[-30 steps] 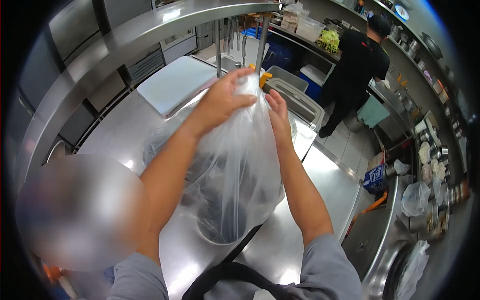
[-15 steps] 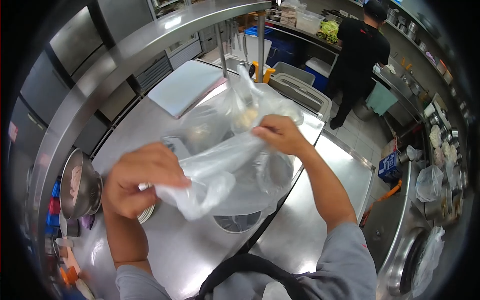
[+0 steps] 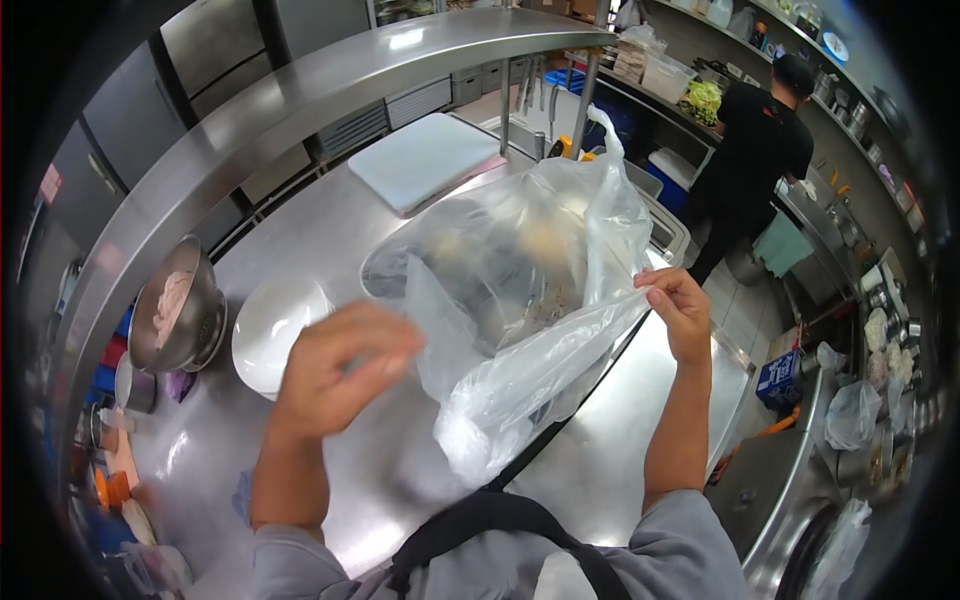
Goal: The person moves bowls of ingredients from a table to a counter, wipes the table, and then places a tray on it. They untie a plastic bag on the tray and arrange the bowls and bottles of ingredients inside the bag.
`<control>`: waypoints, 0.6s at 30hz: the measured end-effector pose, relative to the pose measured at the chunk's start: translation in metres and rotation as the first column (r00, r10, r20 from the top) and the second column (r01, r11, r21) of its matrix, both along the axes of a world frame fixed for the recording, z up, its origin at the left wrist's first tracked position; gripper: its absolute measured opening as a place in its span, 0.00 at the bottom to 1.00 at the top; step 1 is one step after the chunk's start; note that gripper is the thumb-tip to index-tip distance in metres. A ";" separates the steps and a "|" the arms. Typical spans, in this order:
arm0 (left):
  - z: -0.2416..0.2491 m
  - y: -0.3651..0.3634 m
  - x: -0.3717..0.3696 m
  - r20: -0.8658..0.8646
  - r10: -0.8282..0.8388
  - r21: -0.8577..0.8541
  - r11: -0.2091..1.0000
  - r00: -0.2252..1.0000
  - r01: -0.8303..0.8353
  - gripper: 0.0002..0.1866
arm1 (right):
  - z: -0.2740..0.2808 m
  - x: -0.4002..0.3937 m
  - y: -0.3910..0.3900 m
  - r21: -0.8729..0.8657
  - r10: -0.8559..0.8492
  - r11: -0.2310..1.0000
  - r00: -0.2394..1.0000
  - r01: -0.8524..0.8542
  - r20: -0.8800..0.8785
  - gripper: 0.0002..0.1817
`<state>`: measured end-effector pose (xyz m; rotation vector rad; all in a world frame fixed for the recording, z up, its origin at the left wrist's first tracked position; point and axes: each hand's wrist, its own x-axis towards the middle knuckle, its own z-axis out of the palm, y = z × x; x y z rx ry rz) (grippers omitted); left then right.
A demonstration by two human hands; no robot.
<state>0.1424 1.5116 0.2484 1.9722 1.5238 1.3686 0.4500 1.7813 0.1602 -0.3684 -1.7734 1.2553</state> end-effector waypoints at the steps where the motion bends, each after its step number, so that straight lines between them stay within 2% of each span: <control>1: 0.004 0.017 0.006 -0.028 0.078 0.053 0.996 0.997 -0.076 0.09 | 0.001 -0.005 -0.004 -0.024 -0.001 1.000 1.000 0.001 0.010 0.04; 3: 0.002 0.058 0.016 -0.094 0.091 -0.127 0.987 0.991 -0.102 0.13 | -0.001 -0.015 -0.013 -0.056 -0.043 0.998 0.999 0.042 -0.015 0.05; 5: -0.023 0.096 0.027 -0.092 -0.011 -0.336 0.942 0.996 -0.021 0.18 | -0.001 -0.029 -0.022 -0.077 -0.090 0.993 0.995 0.087 -0.041 0.06; 7: -0.042 0.118 0.047 -0.050 -0.123 -0.497 0.864 0.991 0.083 0.21 | -0.008 -0.047 -0.033 0.031 -0.458 0.888 0.889 0.458 -0.003 0.08; 8: -0.045 0.121 0.059 -0.089 -0.121 -0.458 0.886 0.989 0.067 0.22 | -0.022 -0.050 -0.030 -0.005 -0.478 0.877 0.876 0.480 0.060 0.12; 9: -0.050 0.124 0.071 -0.128 -0.111 -0.421 0.906 0.986 0.047 0.23 | -0.021 -0.057 -0.041 -0.002 -0.451 0.892 0.891 0.452 0.054 0.12; 10: -0.056 0.128 0.077 -0.121 -0.140 -0.415 0.906 0.983 0.078 0.25 | -0.018 -0.064 -0.056 -0.255 -0.360 0.907 0.931 0.336 -0.053 0.16; 11: -0.061 0.133 0.084 -0.112 -0.167 -0.411 0.905 0.980 0.107 0.26 | -0.018 -0.069 -0.068 -0.482 -0.285 0.859 0.944 0.173 -0.168 0.19; 13: -0.065 0.132 0.094 0.097 -0.262 -0.336 0.899 0.960 0.279 0.28 | -0.030 -0.077 -0.076 -0.409 -0.389 0.856 0.915 0.317 -0.106 0.25; 14: -0.079 0.136 0.102 0.127 -0.254 -0.245 0.929 0.959 0.278 0.28 | -0.021 -0.080 -0.090 -0.415 -0.390 0.852 0.915 0.318 -0.100 0.25; 15: -0.075 0.132 0.105 0.173 -0.256 -0.245 0.924 0.951 0.293 0.26 | -0.051 -0.073 -0.067 -0.273 -0.457 0.859 0.889 0.434 -0.024 0.24; 16: -0.087 0.136 0.110 0.189 -0.234 -0.193 0.943 0.954 0.270 0.24 | -0.055 -0.067 -0.069 -0.295 -0.354 0.897 0.935 0.329 -0.031 0.24; 17: -0.100 0.140 0.116 0.210 -0.236 -0.083 0.963 0.949 0.258 0.23 | -0.059 -0.062 -0.070 -0.273 -0.318 0.915 0.948 0.297 -0.033 0.24; 18: -0.094 0.133 0.120 0.295 -0.257 -0.079 0.953 0.920 0.291 0.22 | -0.061 -0.056 -0.072 -0.251 -0.288 0.930 0.957 0.270 -0.037 0.25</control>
